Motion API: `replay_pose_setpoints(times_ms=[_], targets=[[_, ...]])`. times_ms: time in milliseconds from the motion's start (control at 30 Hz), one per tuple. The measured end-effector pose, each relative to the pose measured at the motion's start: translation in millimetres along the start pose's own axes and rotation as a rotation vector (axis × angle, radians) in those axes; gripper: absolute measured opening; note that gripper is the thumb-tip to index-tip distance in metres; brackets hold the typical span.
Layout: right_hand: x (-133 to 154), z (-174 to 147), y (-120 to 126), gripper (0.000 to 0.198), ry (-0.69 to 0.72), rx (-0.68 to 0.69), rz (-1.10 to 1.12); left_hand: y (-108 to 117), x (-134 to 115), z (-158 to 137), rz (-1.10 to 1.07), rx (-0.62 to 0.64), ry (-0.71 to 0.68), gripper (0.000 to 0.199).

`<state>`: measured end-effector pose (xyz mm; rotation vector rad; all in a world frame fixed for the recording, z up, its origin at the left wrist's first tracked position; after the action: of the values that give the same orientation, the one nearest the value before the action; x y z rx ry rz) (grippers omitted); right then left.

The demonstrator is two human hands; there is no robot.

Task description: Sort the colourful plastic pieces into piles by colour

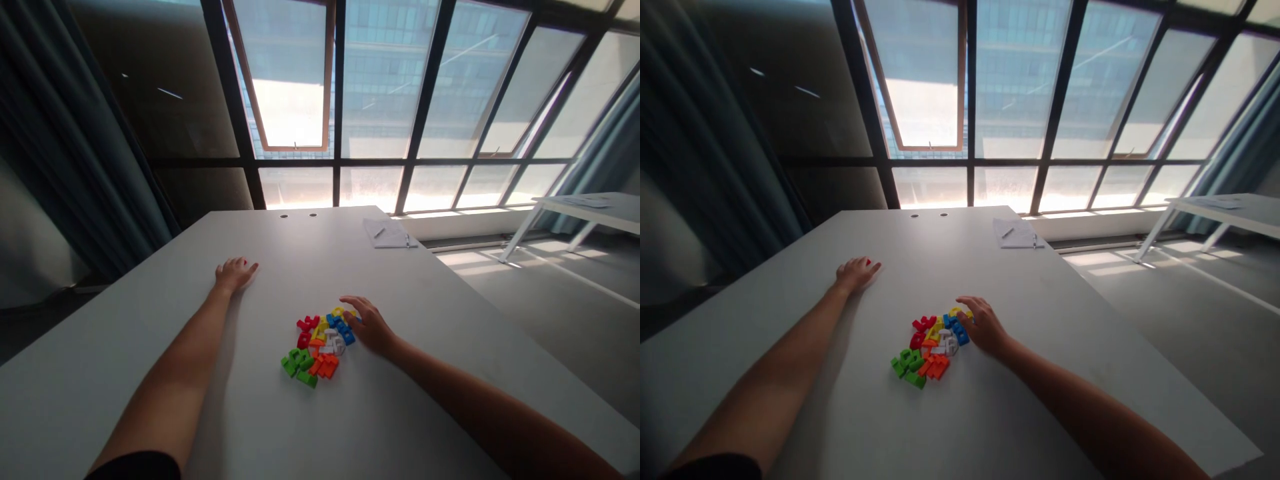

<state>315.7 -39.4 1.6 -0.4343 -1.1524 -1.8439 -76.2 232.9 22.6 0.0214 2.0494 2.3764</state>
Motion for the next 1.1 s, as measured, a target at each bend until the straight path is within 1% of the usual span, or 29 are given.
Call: replay_pose_setpoints(times_ms=[100,167,200,267,333,400,467,533,600,667,800,933,1033,1100], targets=[[0,0,1,0.032,-0.001,0.007,0.012,0,-18,-31,-0.03,-0.067,-0.13,0.059],[-1,0,1,0.033,-0.016,0.017,0.019,-1,-35,-61,-0.096,-0.103,-0.312,0.056],[-2,0,2,0.034,-0.027,0.021,0.021,-1,-44,-77,-0.141,-0.113,-0.405,0.056],[-4,0,2,0.034,-0.046,0.024,0.028,0,-58,-110,-0.191,-0.105,-0.492,0.05],[-6,1,2,0.035,-0.052,0.024,0.04,5,-73,-144,-0.349,-0.099,-0.621,0.047],[-8,1,2,0.036,-0.045,0.027,0.053,12,-84,-176,-0.475,-0.109,-0.704,0.043],[-8,2,1,0.038,-0.035,0.023,0.054,18,-92,-202,-0.546,-0.118,-0.769,0.038],[-9,3,1,0.039,-0.032,0.018,0.042,24,-96,-219,-0.562,-0.131,-0.776,0.034],[-10,4,0,0.039,-0.031,0.024,0.029,27,-97,-227,-0.566,-0.131,-0.749,0.033],[-10,5,-1,0.04,-0.029,0.038,0.016,29,-96,-229,-0.584,-0.115,-0.725,0.033],[-13,5,-2,0.042,-0.036,0.056,-0.024,31,-95,-228,-0.659,-0.077,-0.75,0.034],[-16,3,-1,0.043,-0.068,0.036,-0.066,34,-93,-229,-0.722,-0.111,-0.753,0.034],[-13,2,4,0.047,-0.016,-0.009,-0.092,34,-91,-228,-0.714,-0.143,-0.729,0.032],[-9,3,8,0.047,0.059,0.009,-0.117,34,-91,-228,-0.682,-0.139,-0.727,0.031]])
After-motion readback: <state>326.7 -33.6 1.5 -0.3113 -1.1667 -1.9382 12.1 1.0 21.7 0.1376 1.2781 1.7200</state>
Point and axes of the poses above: each hand's wrist, its own z-axis towards the middle knuckle, its own y-axis out of the back of the hand, x = y × z, the point moved 3 cm from there along z, towards the middle knuckle, and after that the axes turned 8 degrees about z, right-handed, at the moved point
